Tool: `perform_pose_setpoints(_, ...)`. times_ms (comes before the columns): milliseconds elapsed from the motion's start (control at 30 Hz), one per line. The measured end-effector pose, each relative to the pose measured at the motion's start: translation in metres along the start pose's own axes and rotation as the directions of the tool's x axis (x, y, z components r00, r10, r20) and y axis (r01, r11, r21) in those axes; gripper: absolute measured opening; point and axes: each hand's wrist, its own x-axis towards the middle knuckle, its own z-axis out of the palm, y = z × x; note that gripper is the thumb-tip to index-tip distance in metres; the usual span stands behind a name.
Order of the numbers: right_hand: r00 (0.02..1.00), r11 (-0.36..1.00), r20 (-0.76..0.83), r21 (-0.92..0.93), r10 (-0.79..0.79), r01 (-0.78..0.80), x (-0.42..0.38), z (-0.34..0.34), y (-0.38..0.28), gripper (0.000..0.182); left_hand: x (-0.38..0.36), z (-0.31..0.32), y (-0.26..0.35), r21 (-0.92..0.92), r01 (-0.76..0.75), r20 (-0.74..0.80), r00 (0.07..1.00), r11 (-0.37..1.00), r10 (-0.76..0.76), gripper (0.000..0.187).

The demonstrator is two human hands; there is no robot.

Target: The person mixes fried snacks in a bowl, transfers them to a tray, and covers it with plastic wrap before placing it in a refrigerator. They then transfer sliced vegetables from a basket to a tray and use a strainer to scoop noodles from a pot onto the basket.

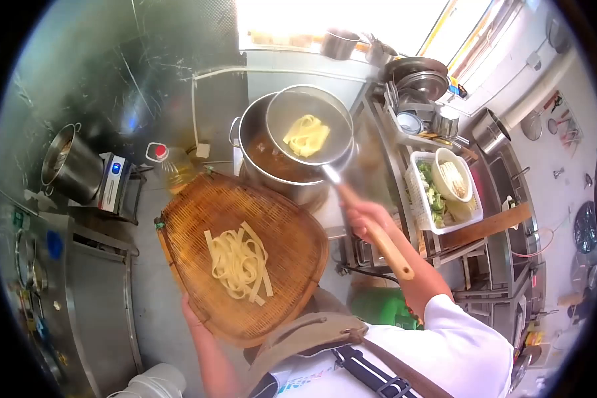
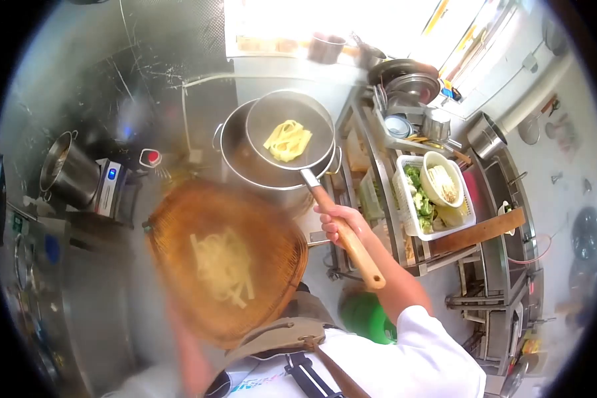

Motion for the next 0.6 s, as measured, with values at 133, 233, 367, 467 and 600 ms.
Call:
perform_pose_setpoints(133,0.991,0.978,-0.115,-0.204,-0.064,0.039,-0.008,0.018,-0.010,0.038,-0.001,-0.001,-0.006,0.017,-0.026,0.019,0.999,1.000,0.026,0.053)
perform_pose_setpoints(233,0.986,0.979,-0.168,-0.202,-0.018,-0.016,-0.045,0.034,-0.009,0.039,-0.002,0.007,-0.003,0.004,-0.008,0.002,1.000,1.000,0.008,0.053)
perform_pose_setpoints(367,0.990,0.927,-0.142,-0.367,0.021,-0.072,-0.093,0.068,0.007,0.041,-0.014,0.008,0.000,-0.036,0.051,-0.022,0.998,0.998,-0.052,0.053)
perform_pose_setpoints(467,0.978,0.890,-0.208,-0.442,0.015,-0.108,-0.114,0.081,0.025,0.043,-0.019,0.013,0.003,-0.054,0.097,-0.023,0.995,0.994,-0.099,0.053)
perform_pose_setpoints(600,0.952,0.786,-0.306,-0.582,0.026,-0.209,-0.126,0.094,0.043,0.042,-0.017,0.027,0.007,-0.103,0.134,-0.015,0.991,0.986,-0.137,0.052)
